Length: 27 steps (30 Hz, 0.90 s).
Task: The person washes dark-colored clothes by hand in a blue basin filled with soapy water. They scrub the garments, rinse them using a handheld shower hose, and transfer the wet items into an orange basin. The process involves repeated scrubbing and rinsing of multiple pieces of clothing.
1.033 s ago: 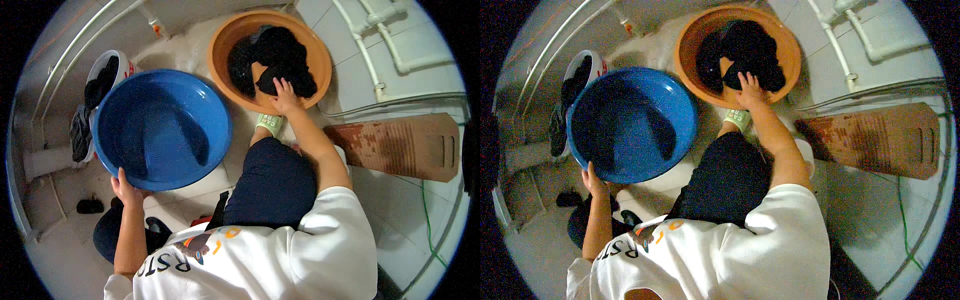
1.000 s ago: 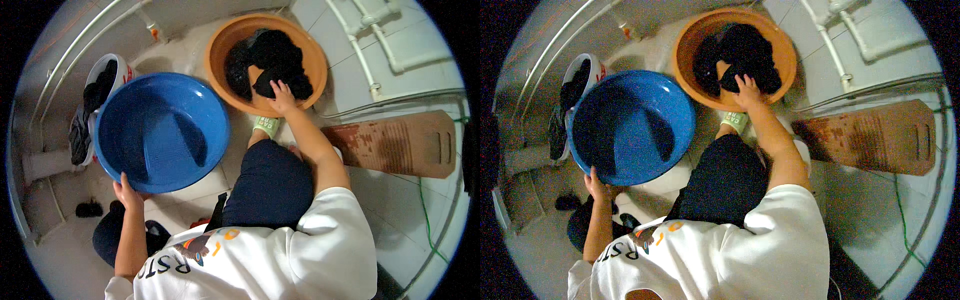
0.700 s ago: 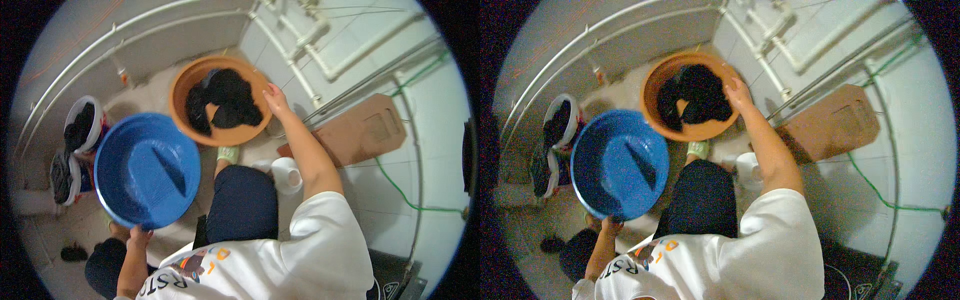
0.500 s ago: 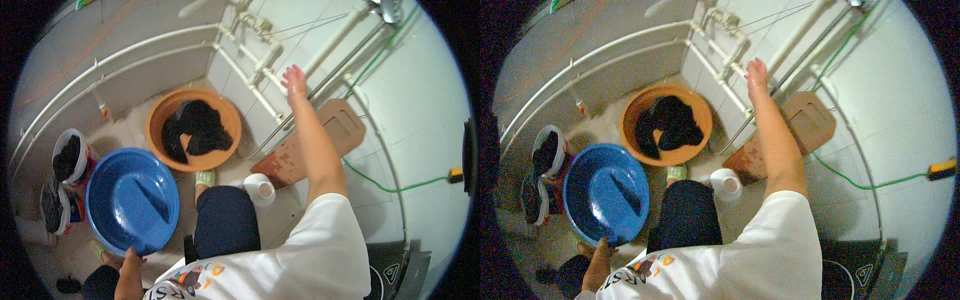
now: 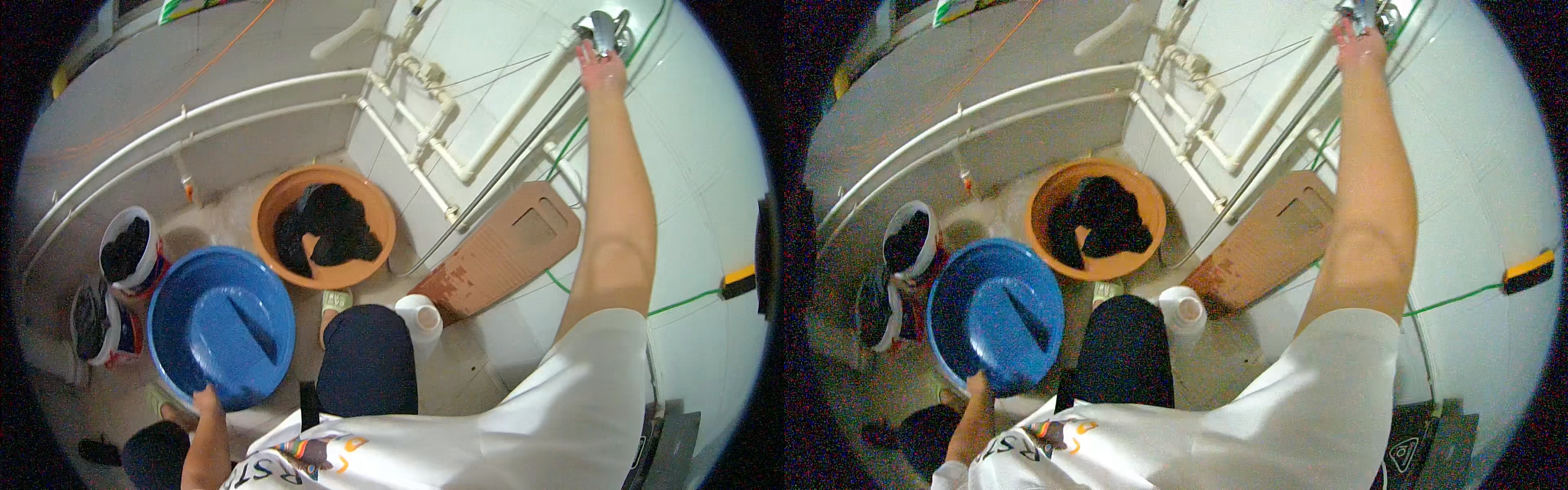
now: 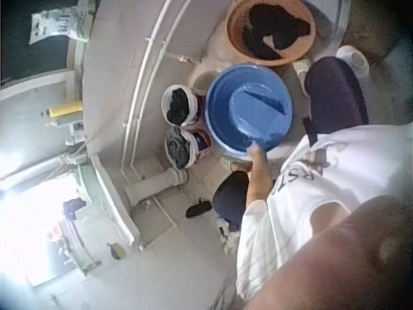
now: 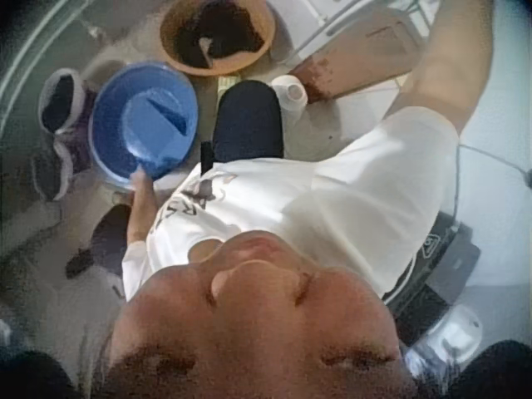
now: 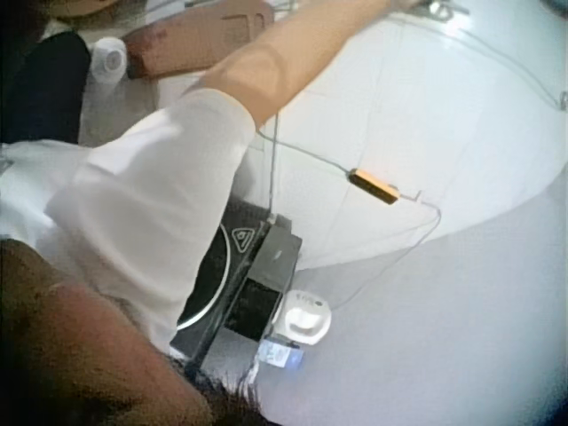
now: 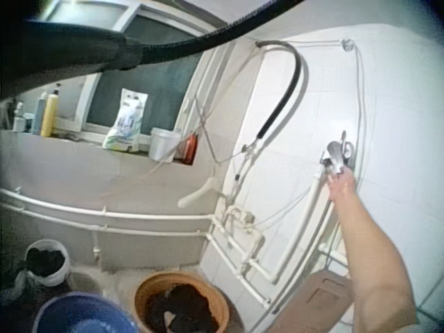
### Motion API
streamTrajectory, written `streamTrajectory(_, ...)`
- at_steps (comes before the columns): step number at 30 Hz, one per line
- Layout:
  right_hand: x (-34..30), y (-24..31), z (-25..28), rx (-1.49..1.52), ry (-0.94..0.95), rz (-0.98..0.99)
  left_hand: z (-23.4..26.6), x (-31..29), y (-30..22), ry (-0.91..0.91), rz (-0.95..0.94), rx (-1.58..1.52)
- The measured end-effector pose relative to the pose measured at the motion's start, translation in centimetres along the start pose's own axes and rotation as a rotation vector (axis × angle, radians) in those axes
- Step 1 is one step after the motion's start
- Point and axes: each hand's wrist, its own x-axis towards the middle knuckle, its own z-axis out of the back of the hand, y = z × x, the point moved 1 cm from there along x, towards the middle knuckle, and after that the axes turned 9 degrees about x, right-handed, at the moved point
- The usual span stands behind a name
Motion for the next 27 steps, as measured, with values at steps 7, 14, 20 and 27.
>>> streamTrajectory(7,-0.5,-2.8,0.6,-0.184,0.322,0.004,-0.4,1.0,0.0,0.121,0.167,-0.285)
streamTrajectory(14,-18.0,-18.3,14.2,-2.331,1.511,-0.089,0.2,-0.7,-1.9,0.104,-0.025,-0.412)
streamTrajectory(20,-30.4,-27.7,26.7,-2.278,1.581,-0.435,2.5,-3.8,-4.1,0.151,0.005,-0.332)
streamTrajectory(27,-43.3,-34.2,20.5,-2.026,1.981,-0.543,6.2,-2.3,-6.2,0.420,0.131,-0.638)
